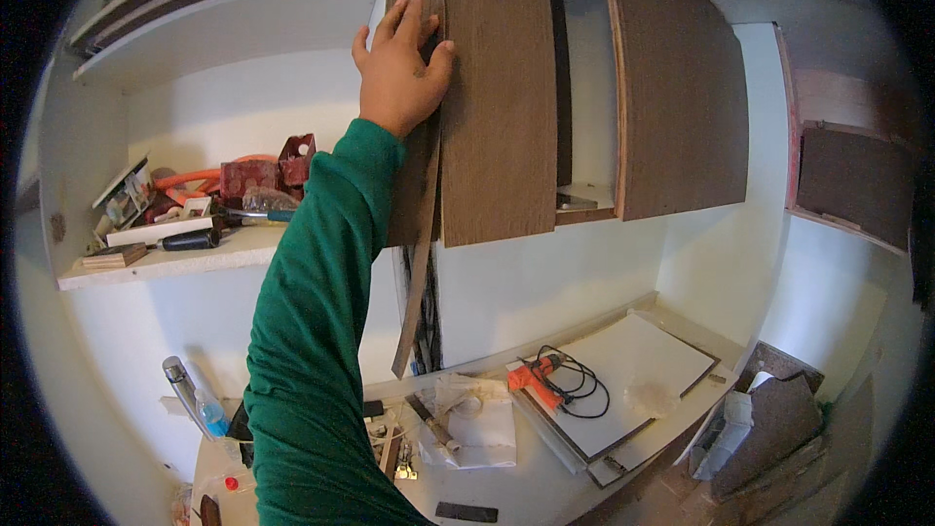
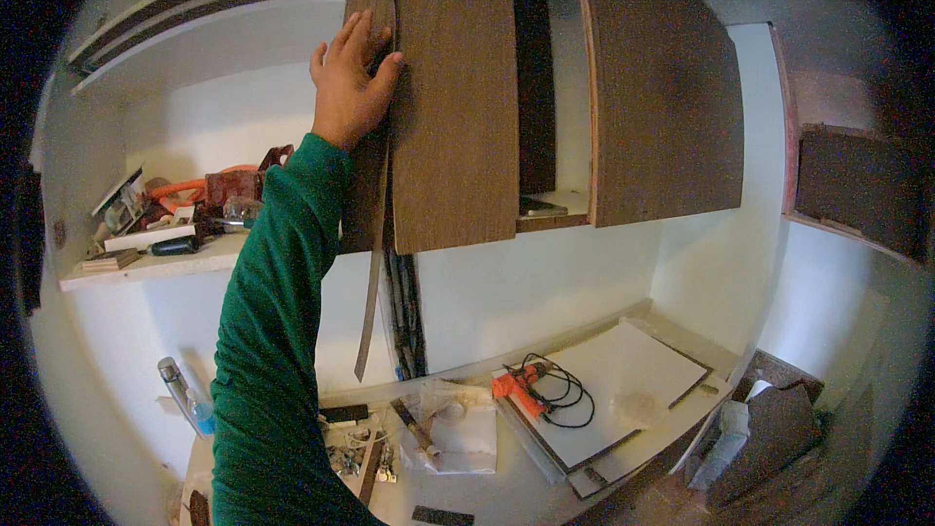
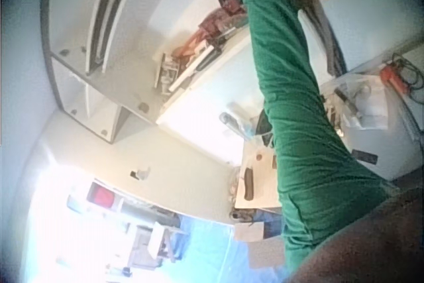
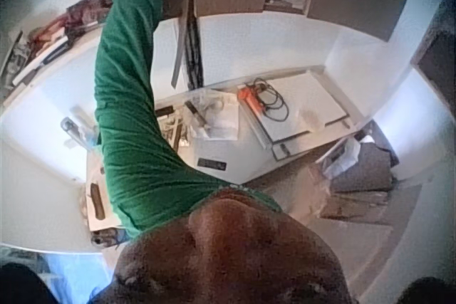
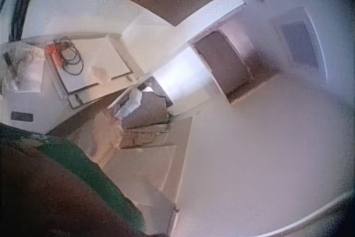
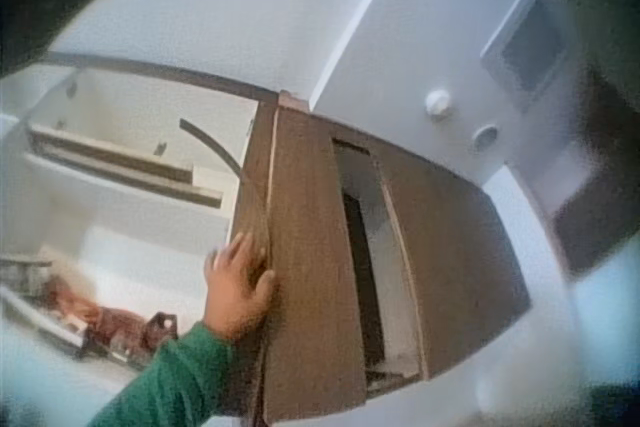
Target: The person uses a utility knife to cut a strip of wood veneer along the edge of a larger board. They then move to another board and repeat the cutting process, removing a strip from its edge.
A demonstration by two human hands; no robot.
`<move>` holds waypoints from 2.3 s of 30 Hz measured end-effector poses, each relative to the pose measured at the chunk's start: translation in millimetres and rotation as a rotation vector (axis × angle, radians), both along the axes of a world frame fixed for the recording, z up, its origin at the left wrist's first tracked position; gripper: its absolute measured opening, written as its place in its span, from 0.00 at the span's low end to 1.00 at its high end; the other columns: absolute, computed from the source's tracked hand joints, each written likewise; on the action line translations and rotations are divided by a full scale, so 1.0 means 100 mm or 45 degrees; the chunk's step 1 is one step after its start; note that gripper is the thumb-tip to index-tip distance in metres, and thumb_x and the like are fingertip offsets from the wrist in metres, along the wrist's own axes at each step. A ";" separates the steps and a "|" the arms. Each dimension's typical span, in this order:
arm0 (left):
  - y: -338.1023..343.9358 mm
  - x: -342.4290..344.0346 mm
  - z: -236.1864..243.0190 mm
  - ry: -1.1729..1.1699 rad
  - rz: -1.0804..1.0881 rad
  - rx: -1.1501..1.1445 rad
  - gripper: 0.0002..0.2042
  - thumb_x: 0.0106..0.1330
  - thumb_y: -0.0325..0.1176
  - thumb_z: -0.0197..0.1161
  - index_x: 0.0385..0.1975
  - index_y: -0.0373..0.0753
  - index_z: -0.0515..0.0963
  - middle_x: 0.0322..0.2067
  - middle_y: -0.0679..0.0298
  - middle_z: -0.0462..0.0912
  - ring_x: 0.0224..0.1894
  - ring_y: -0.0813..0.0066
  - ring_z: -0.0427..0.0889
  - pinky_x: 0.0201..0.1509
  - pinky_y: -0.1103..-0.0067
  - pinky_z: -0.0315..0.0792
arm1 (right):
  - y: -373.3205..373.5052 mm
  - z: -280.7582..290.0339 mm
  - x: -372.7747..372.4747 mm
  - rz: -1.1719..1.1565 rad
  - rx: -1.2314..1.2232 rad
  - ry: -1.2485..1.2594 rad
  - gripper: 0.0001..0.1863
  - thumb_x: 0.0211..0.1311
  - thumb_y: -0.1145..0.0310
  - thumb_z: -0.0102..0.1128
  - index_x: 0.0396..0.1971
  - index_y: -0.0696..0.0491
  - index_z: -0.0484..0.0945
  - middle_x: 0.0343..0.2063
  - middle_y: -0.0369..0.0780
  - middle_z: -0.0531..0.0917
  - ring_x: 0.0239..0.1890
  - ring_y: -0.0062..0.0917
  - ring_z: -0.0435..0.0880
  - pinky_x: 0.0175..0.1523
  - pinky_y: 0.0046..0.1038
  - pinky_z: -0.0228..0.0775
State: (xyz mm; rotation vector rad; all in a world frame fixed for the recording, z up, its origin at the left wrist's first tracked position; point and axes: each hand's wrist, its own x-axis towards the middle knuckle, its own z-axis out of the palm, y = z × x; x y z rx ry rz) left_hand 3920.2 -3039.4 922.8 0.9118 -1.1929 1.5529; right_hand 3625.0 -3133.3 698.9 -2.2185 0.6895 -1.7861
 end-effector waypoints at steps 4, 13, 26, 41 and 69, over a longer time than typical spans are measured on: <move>-0.02 -0.07 0.31 0.068 0.219 -0.035 0.23 0.67 0.39 0.54 0.62 0.45 0.72 0.53 0.58 0.82 0.71 0.61 0.61 0.72 0.48 0.42 | 0.04 -0.08 -0.08 -0.003 0.002 0.000 0.16 0.67 0.54 0.55 0.39 0.50 0.83 0.29 0.38 0.85 0.35 0.28 0.84 0.43 0.35 0.76; 0.12 -0.40 1.40 0.434 0.289 0.132 0.22 0.67 0.38 0.50 0.62 0.59 0.75 0.55 0.62 0.81 0.65 0.61 0.67 0.67 0.53 0.48 | 0.08 -0.22 -0.26 -0.031 0.021 0.013 0.16 0.67 0.54 0.56 0.39 0.50 0.83 0.28 0.38 0.85 0.35 0.28 0.84 0.43 0.34 0.76; -0.09 0.08 1.60 0.204 0.613 -0.139 0.22 0.64 0.54 0.59 0.57 0.58 0.78 0.51 0.55 0.82 0.55 0.51 0.78 0.56 0.46 0.63 | 0.16 -0.35 -0.37 0.038 -0.039 -0.018 0.16 0.65 0.53 0.58 0.39 0.49 0.84 0.27 0.38 0.85 0.35 0.28 0.85 0.43 0.34 0.77; 0.36 -0.64 -1.34 0.334 0.443 0.293 0.23 0.55 0.35 0.62 0.54 0.43 0.78 0.37 0.49 0.84 0.50 0.53 0.78 0.56 0.55 0.62 | 1.42 -2.16 -1.57 0.108 0.334 0.071 0.16 0.64 0.52 0.61 0.39 0.49 0.84 0.26 0.37 0.85 0.35 0.27 0.85 0.44 0.34 0.78; 0.66 -4.57 -7.13 2.222 -3.001 2.306 0.19 0.67 0.30 0.58 0.57 0.35 0.71 0.53 0.60 0.77 0.55 0.63 0.76 0.60 0.71 0.71 | 6.16 -7.63 -3.59 -0.589 2.247 -0.221 0.13 0.61 0.56 0.63 0.29 0.50 0.86 0.21 0.38 0.85 0.27 0.30 0.85 0.37 0.39 0.79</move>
